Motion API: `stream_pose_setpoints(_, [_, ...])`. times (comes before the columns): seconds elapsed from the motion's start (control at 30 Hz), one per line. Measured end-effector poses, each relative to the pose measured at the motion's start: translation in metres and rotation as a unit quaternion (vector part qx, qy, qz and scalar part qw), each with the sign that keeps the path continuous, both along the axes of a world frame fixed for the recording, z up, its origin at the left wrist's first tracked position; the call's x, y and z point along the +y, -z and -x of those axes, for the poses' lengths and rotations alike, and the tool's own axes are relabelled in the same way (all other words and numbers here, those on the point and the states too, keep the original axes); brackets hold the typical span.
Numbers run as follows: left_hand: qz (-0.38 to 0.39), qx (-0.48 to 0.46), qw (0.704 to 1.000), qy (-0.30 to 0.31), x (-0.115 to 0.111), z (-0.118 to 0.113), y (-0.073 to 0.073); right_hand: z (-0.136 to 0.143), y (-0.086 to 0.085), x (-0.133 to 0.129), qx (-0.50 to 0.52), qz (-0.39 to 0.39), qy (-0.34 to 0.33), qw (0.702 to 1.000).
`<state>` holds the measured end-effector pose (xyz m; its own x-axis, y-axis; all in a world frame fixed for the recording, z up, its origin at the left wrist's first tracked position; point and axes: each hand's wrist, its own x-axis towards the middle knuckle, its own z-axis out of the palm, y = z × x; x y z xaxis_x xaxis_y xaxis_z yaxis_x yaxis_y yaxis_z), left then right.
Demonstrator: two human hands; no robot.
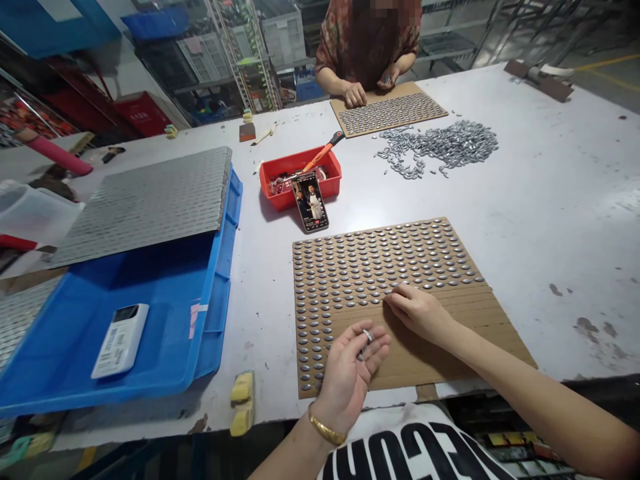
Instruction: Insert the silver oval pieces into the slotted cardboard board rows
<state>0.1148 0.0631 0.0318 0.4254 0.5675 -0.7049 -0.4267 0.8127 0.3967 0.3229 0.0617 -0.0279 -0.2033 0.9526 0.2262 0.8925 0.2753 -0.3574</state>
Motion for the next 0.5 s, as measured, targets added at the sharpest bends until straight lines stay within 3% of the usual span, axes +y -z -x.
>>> stream_pose_setpoints(0.5, [-0.049, 0.023, 0.998, 0.030, -0.0035, -0.0058, -0.0020, -0.0029, 0.0031, 0.0000, -0.025, 0.006, -0.003, 1.000])
